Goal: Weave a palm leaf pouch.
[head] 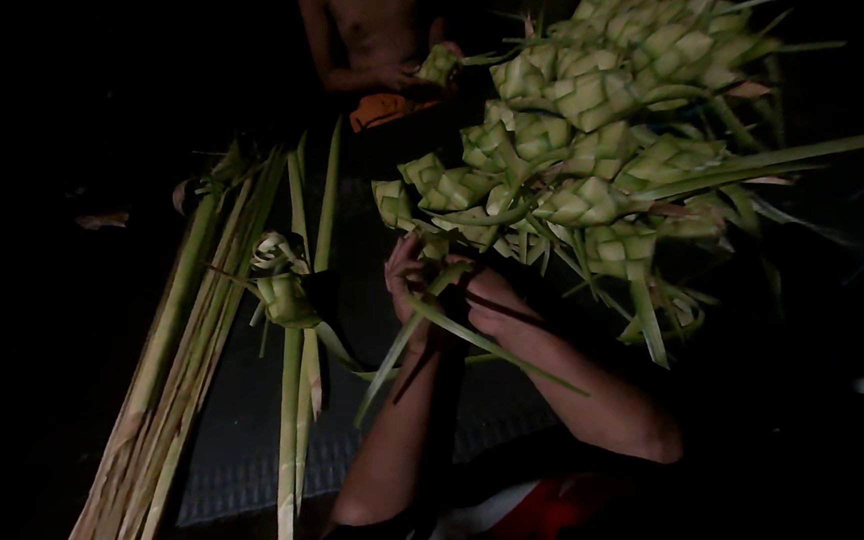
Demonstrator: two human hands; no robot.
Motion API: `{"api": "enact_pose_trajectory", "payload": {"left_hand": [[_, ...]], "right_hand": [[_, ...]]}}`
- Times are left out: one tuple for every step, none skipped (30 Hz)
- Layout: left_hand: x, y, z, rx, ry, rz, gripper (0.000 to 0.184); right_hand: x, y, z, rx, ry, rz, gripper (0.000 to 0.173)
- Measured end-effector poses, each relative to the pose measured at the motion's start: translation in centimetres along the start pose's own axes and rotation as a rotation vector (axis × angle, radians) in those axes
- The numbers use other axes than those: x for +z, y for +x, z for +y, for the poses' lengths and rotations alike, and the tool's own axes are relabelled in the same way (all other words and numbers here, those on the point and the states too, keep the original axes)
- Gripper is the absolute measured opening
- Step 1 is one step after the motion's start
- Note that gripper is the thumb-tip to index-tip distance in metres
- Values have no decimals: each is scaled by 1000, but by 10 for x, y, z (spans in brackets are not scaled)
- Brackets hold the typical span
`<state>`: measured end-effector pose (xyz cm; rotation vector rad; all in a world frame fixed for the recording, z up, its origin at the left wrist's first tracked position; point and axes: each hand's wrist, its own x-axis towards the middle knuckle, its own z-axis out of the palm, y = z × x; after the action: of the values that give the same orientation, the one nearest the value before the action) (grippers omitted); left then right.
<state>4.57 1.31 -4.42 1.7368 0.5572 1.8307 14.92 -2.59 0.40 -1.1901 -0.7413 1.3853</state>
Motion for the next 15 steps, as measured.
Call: {"api": "enact_pose_trajectory", "payload": {"left_hand": [[0, 2, 4, -27, -1, -4, 16], [-2, 3, 8, -65, 9, -8, 13], [-6, 4, 8, -84, 33, -30, 14], [-9, 5, 6, -87, 57, -47, 15], [-10, 5, 3, -75, 55, -58, 16], [-9, 5, 0, -67, 20, -60, 16], [-6, 6, 3, -66, -18, -42, 17], [-2, 7, 5, -73, -50, -12, 23], [0, 7, 7, -85, -70, 18, 28], [0, 9, 5, -101, -87, 55, 29], [-2, 11, 2, -123, -86, 81, 27], [-5, 14, 1, -153, -71, 77, 24], [-7, 16, 1, -191, -48, 49, 19], [-8, 18, 3, -213, -20, 18, 15], [-8, 18, 3, -224, 9, -33, 12]], "right_hand": [[1, -2, -2, 7, -14, 7, 24], [3, -4, -4, 8, -35, 4, 24], [4, -6, -8, 2, -42, -8, 23], [4, -10, -13, 5, -34, -19, 23], [2, -15, -18, 13, -7, -21, 22], [1, -18, -20, 18, 33, -23, 24], [1, -18, -20, 19, 84, -15, 24], [0, -16, -18, 26, 163, -8, 22], [1, -13, -16, 38, 254, 9, 21], [1, -10, -15, 62, 335, 45, 19], [1, -8, -16, 79, 382, 64, 17], [-1, -7, -18, 86, 394, 67, 17], [-3, -8, -22, 94, 396, 64, 18], [-5, -7, -24, 109, 390, 66, 20], [-8, -5, -25, 119, 380, 71, 23]]}}
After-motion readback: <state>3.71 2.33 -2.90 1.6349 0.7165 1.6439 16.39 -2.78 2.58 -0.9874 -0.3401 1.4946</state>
